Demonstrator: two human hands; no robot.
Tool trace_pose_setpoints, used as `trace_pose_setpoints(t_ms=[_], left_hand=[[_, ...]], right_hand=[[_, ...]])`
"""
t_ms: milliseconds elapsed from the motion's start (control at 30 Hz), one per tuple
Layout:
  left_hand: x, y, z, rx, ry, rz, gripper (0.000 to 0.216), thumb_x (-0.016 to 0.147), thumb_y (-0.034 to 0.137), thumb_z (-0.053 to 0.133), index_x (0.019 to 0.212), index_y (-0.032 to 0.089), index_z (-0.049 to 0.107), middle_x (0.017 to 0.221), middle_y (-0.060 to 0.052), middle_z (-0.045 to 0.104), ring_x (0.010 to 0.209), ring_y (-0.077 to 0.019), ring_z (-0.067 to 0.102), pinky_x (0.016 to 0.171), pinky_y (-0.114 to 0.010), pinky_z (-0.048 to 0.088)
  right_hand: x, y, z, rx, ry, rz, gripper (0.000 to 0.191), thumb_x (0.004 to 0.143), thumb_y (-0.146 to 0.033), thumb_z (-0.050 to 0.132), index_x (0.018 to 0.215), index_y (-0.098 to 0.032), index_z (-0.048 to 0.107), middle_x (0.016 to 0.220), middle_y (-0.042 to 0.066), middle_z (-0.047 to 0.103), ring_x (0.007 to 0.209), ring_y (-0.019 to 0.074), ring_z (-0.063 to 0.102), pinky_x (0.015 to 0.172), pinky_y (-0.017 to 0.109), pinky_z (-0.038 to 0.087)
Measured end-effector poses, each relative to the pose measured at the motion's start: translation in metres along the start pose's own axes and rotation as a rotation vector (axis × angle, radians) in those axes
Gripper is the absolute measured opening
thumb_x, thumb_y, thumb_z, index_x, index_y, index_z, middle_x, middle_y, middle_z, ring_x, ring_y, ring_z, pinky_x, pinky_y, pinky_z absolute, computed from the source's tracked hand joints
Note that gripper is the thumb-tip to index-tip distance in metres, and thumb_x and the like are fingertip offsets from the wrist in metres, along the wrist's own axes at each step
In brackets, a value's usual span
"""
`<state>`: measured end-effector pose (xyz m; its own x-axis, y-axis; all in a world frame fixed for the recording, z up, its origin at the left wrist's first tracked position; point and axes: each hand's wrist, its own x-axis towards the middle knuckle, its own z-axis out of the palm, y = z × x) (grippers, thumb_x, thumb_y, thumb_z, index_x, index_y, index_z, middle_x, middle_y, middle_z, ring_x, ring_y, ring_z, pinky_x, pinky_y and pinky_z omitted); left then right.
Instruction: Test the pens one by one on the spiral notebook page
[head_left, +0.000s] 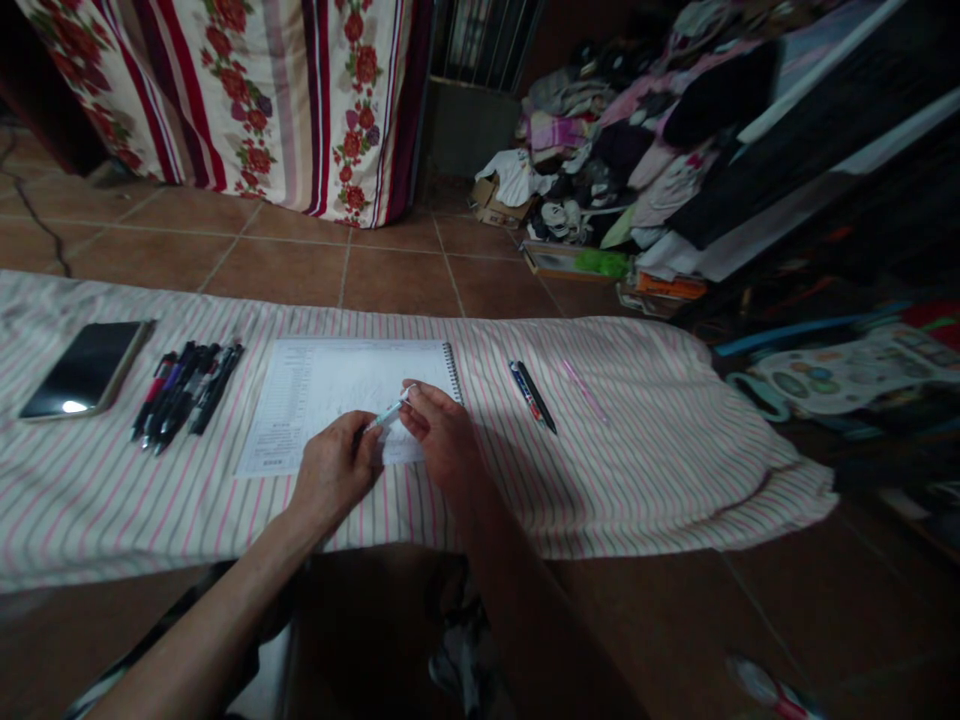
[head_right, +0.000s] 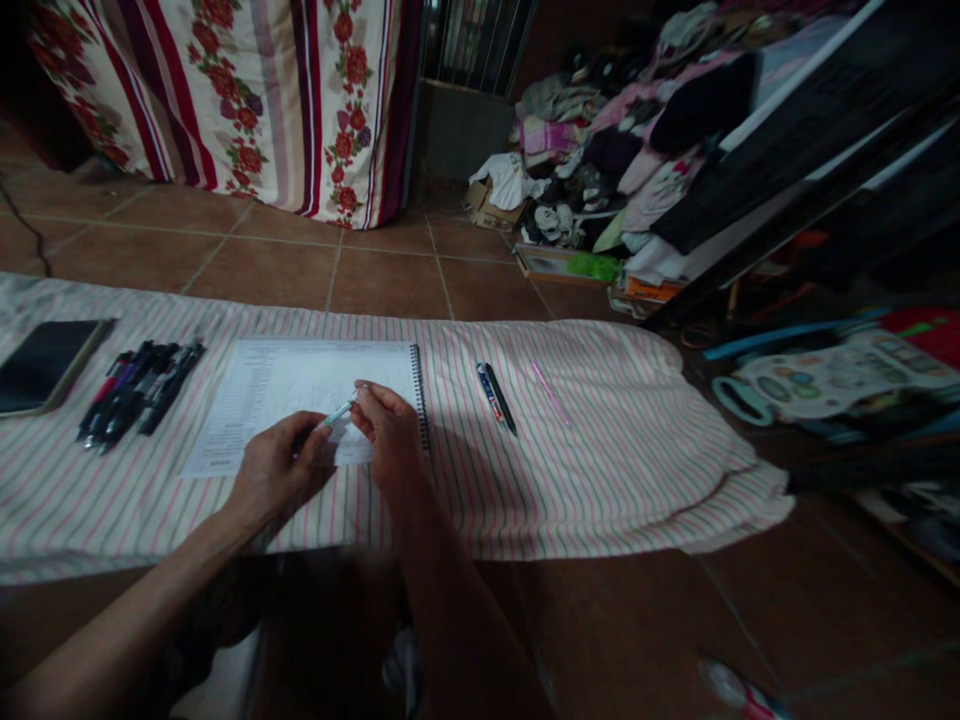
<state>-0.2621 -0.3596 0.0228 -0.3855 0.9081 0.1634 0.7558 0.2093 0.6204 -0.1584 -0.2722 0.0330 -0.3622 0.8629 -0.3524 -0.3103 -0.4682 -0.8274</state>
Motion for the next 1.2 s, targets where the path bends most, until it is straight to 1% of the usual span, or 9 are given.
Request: trace_pose_setpoints(t_ms=[133,267,400,700,800,933,1033,1100,1200], left_hand=[[0.000,-0.001,0.000,0.012,0.008,0.002,0.024,0.087,0.030,0.042,0.094,0.017,0.061,0.079,-0.006,0.068,0.070,-0.0186,0.062,0.064,-0.030,0.046],[0.001,-0.001,0.000,0.030,0.006,-0.013,0.025,0.086,0.030,0.042,0.095,0.017,0.061,0.078,-0.006,0.068,0.069,-0.0184,0.062,0.063,-0.030,0.046],[0.000,-0.001,-0.001,0.040,0.000,-0.016,0.025,0.087,0.030,0.042,0.096,0.017,0.061,0.076,-0.005,0.067,0.067,-0.0177,0.062,0.061,-0.029,0.045],[0.000,-0.004,-0.001,0.070,0.011,0.002,0.026,0.087,0.031,0.041,0.097,0.018,0.061,0.078,-0.005,0.068,0.067,-0.0177,0.062,0.062,-0.029,0.046],[0.001,-0.005,-0.001,0.073,0.012,-0.003,0.027,0.087,0.032,0.041,0.097,0.018,0.061,0.080,-0.006,0.069,0.069,-0.0194,0.063,0.062,-0.031,0.046],[0.001,-0.006,-0.003,0.078,0.013,-0.001,0.027,0.087,0.032,0.041,0.097,0.018,0.061,0.084,-0.007,0.069,0.075,-0.0209,0.064,0.065,-0.031,0.047],[0.000,-0.007,-0.004,0.080,0.006,0.003,0.026,0.087,0.032,0.041,0.097,0.017,0.061,0.086,-0.008,0.069,0.077,-0.0216,0.064,0.066,-0.032,0.046],[0.000,-0.007,-0.005,0.084,0.005,0.002,0.026,0.087,0.032,0.041,0.097,0.018,0.061,0.086,-0.007,0.069,0.077,-0.0216,0.064,0.066,-0.032,0.046],[0.000,-0.007,-0.006,0.094,0.006,-0.007,0.025,0.087,0.031,0.042,0.097,0.018,0.061,0.086,-0.007,0.070,0.076,-0.0209,0.064,0.065,-0.031,0.045]], right_hand=[[0.000,-0.001,0.000,-0.016,0.026,-0.002,0.030,0.060,-0.034,0.071,0.086,-0.018,0.068,0.076,0.000,0.063,0.069,0.0091,0.059,0.068,0.022,0.048],[0.000,-0.001,0.000,-0.005,0.051,-0.005,0.030,0.060,-0.034,0.071,0.086,-0.017,0.068,0.080,0.000,0.064,0.070,0.0085,0.059,0.070,0.021,0.048],[0.001,0.000,-0.002,-0.011,0.056,-0.028,0.030,0.061,-0.034,0.071,0.085,-0.018,0.069,0.080,0.000,0.064,0.070,0.0080,0.059,0.068,0.020,0.048],[0.003,0.001,-0.008,-0.074,0.043,-0.091,0.029,0.063,-0.038,0.069,0.084,-0.018,0.068,0.080,0.000,0.064,0.068,0.0088,0.057,0.064,0.020,0.047],[0.005,0.001,-0.009,-0.131,0.077,-0.114,0.030,0.064,-0.037,0.068,0.087,-0.018,0.067,0.079,0.001,0.064,0.067,0.0095,0.058,0.064,0.021,0.047],[0.011,0.001,-0.013,-0.221,0.141,-0.165,0.032,0.062,-0.034,0.068,0.089,-0.017,0.064,0.079,0.002,0.066,0.066,0.0105,0.058,0.061,0.023,0.046],[0.016,0.000,-0.019,-0.346,0.150,-0.242,0.031,0.066,-0.034,0.064,0.091,-0.017,0.061,0.071,0.000,0.064,0.063,0.0116,0.058,0.058,0.023,0.045],[0.018,-0.001,-0.023,-0.490,0.141,-0.333,0.029,0.069,-0.034,0.061,0.093,-0.017,0.060,0.068,0.000,0.062,0.062,0.0129,0.058,0.059,0.025,0.044],[0.016,-0.003,-0.029,-0.776,0.184,-0.472,0.026,0.073,-0.032,0.058,0.094,-0.018,0.058,0.074,0.002,0.065,0.064,0.0151,0.061,0.063,0.027,0.044]])
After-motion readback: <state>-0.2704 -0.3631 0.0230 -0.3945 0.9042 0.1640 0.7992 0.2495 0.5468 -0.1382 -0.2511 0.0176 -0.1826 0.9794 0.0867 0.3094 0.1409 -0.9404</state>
